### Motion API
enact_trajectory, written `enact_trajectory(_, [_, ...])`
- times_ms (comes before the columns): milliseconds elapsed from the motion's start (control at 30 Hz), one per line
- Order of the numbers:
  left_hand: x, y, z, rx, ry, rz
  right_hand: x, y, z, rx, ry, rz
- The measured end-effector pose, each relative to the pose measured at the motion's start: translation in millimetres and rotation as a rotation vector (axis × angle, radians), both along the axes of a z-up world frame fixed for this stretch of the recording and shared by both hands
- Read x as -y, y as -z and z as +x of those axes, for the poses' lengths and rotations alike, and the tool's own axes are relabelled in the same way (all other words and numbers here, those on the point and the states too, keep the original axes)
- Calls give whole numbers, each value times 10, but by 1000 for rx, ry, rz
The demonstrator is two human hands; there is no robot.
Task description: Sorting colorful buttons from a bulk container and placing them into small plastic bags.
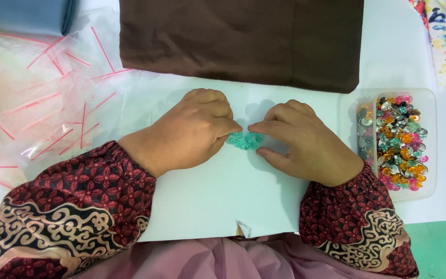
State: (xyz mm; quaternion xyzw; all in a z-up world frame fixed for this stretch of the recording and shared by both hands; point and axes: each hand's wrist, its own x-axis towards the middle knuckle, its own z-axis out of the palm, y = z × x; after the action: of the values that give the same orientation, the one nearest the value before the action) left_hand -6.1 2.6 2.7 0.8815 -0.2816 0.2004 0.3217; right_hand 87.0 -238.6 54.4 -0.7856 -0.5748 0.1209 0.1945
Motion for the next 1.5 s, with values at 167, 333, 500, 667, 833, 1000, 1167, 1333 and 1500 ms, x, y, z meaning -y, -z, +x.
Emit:
enact_trajectory(167, [-5,28,-11,-20,20,3,18,14,29,-22,8,-10])
enact_trajectory(333, [0,40,-24,-14,2,23,22,83,100,-99,-17,83])
enact_trajectory(500, [27,61,-49,-198,-25,139,-5,247,141,-111,74,207])
enact_trajectory(667, [48,105,-41,-191,-41,166,-88,186,33,-26,93,224])
enact_trajectory(833, [67,84,-41,-228,-82,212,-45,262,-59,25,153,240])
enact_trajectory(1000, [80,-9,-64,-305,-91,208,7,280,-234,9,172,293])
enact_trajectory(1167, [62,12,-87,-303,-90,200,46,334,-319,27,190,332])
enact_trajectory(1333, [65,-91,-163,-340,-97,214,55,353,-327,53,187,362])
enact_trajectory(1500, [115,-164,-247,-408,-74,215,48,367,-321,37,191,347])
